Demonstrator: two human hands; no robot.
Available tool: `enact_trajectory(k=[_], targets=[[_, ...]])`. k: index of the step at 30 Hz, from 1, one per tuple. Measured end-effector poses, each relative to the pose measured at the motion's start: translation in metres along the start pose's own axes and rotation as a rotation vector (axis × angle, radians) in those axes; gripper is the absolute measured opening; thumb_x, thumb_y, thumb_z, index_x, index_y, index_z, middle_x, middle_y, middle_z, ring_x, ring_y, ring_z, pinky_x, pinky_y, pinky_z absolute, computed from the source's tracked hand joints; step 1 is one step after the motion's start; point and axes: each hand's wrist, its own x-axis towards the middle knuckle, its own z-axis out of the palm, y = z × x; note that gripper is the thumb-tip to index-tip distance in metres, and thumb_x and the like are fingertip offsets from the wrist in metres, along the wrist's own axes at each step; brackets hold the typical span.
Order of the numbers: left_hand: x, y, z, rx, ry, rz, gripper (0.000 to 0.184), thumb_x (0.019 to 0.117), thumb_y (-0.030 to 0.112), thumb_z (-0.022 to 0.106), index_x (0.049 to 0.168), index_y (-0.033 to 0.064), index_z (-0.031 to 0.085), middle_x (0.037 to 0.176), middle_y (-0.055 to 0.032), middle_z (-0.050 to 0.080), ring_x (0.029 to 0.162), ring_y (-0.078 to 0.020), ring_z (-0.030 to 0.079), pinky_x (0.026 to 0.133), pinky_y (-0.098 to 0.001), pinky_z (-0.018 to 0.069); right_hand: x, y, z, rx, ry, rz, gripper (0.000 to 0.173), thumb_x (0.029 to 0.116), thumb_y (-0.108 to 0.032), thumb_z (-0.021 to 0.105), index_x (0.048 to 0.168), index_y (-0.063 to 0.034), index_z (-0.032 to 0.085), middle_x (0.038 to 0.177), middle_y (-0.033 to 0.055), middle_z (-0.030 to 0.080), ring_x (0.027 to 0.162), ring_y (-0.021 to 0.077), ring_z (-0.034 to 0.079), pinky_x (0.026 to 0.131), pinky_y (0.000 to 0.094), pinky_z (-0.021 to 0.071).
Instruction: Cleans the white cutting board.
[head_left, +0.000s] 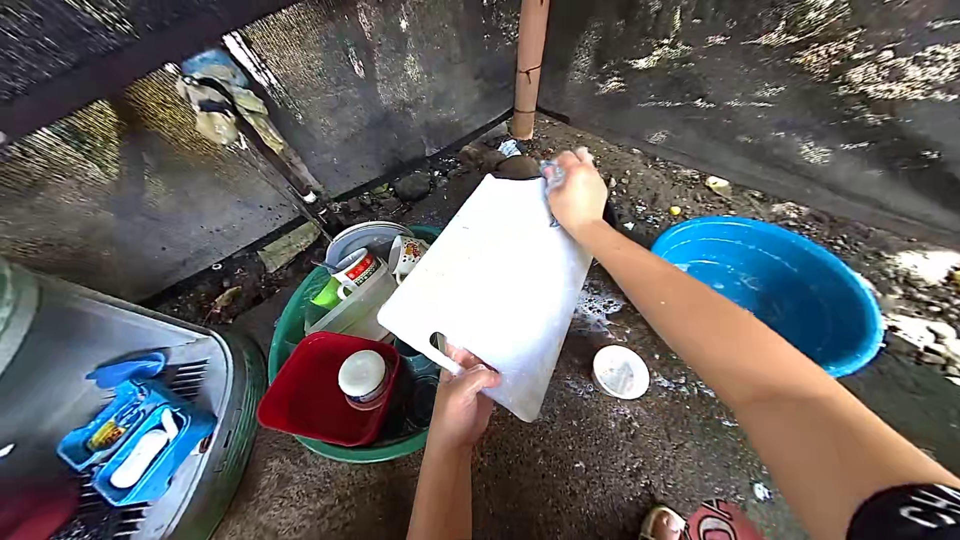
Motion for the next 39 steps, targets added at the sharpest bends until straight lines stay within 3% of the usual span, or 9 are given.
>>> enact_trajectory(k=[4, 9, 15, 19, 26, 30, 33, 36, 39], targets=[[0.009, -0.005, -0.01, -0.033, 0.089, 0.046, 0.05, 0.0903, -0.003, 0.054, 0.135, 0.0076, 0.035, 0.108, -0.0067, 0.07, 0.097, -0.0177, 0.072, 0.087, -0.0405, 0.0617, -0.086, -0.028, 0.011, 0.077, -0.114, -0.116, 0.031, 0.0936, -0.016, 0.064, 0.121, -0.0034, 0.07, 0.13, 0.0246, 0.065, 0.116, 0.0425, 0.066, 0.089, 0.0626, 0.0552], [0.028, -0.009, -0.031, 0.025, 0.291, 0.102, 0.038, 0.1122, 0.032, 0.023, 0.145, 0.0128, 0.03, 0.113, -0.0022, 0.066, 0.104, -0.0127, 0.068, 0.091, -0.0363, 0.0584, -0.211, -0.073, 0.018, 0.366, -0.365, -0.481, 0.018, 0.0991, -0.018, 0.063, 0.107, -0.0064, 0.075, 0.109, 0.0149, 0.071, 0.101, 0.0281, 0.07, 0.084, 0.0447, 0.0603], [0.021, -0.002, -0.032, -0.021, 0.263, 0.126, 0.033, 0.1114, 0.028, 0.021, 0.135, 0.013, 0.04, 0.106, -0.0007, 0.071, 0.099, -0.0132, 0.072, 0.088, -0.0372, 0.0615, -0.11, -0.023, 0.034, 0.128, -0.174, -0.21, 0.024, 0.0965, -0.024, 0.067, 0.115, -0.0112, 0.074, 0.126, 0.0243, 0.063, 0.119, 0.047, 0.058, 0.09, 0.0683, 0.0463], [0.012, 0.001, -0.034, -0.006, 0.19, 0.098, 0.034, 0.1114, 0.027, 0.022, 0.134, 0.0107, 0.041, 0.104, -0.0015, 0.074, 0.099, -0.0134, 0.073, 0.088, -0.0369, 0.062, -0.044, 0.031, 0.015, -0.024, -0.169, 0.065, 0.032, 0.1043, -0.026, 0.054, 0.127, -0.0075, 0.067, 0.128, 0.0256, 0.064, 0.109, 0.0462, 0.066, 0.086, 0.0658, 0.0536], [0.016, -0.003, -0.036, 0.193, 0.365, 0.116, 0.038, 0.1127, 0.026, 0.021, 0.117, 0.0085, 0.054, 0.088, 0.0014, 0.072, 0.085, -0.0077, 0.072, 0.08, -0.0316, 0.0626, -0.049, 0.077, -0.038, -0.348, -0.28, 0.181, 0.062, 0.106, -0.053, 0.037, 0.098, -0.0013, 0.07, 0.102, 0.0279, 0.071, 0.102, 0.0495, 0.068, 0.079, 0.0698, 0.0506], [0.025, 0.013, -0.043, 0.227, 0.456, 0.23, 0.037, 0.1122, 0.025, 0.022, 0.111, 0.0122, 0.057, 0.084, 0.0035, 0.068, 0.083, -0.0074, 0.07, 0.08, -0.0314, 0.0608, -0.089, 0.096, -0.064, -0.265, -0.465, 0.373, 0.079, 0.109, -0.054, 0.014, 0.108, 0.0047, 0.067, 0.11, 0.032, 0.068, 0.108, 0.0502, 0.066, 0.084, 0.0713, 0.0483], [0.033, 0.036, -0.054, 0.235, 0.456, 0.332, 0.042, 0.112, 0.026, 0.021, 0.103, 0.0147, 0.06, 0.08, 0.004, 0.068, 0.081, -0.0087, 0.07, 0.079, -0.0331, 0.0606, -0.166, 0.123, -0.056, -0.152, -0.573, 0.288, 0.06, 0.1103, -0.047, 0.033, 0.132, 0.0023, 0.058, 0.126, 0.0311, 0.062, 0.115, 0.0493, 0.063, 0.093, 0.0698, 0.0496], [0.038, 0.058, -0.062, 0.199, 0.457, 0.402, 0.042, 0.1108, 0.028, 0.019, 0.108, 0.0174, 0.06, 0.09, 0.0025, 0.07, 0.092, -0.0109, 0.07, 0.085, -0.0371, 0.0603, -0.232, 0.145, -0.037, -0.198, -0.705, 0.23, 0.068, 0.0924, -0.048, 0.07, 0.135, 0.0031, 0.056, 0.143, 0.0323, 0.05, 0.136, 0.0517, 0.045, 0.107, 0.0708, 0.0385], [0.038, 0.087, -0.065, 0.238, 0.579, 0.458, 0.038, 0.1112, 0.03, 0.023, 0.115, 0.0174, 0.058, 0.099, 0.0003, 0.07, 0.099, -0.0138, 0.07, 0.091, -0.0419, 0.0587, -0.274, 0.151, -0.025, -0.298, -0.846, 0.082, 0.061, 0.0882, -0.033, 0.075, 0.135, 0.0038, 0.06, 0.144, 0.0337, 0.05, 0.138, 0.0556, 0.041, 0.111, 0.0768, 0.0271]])
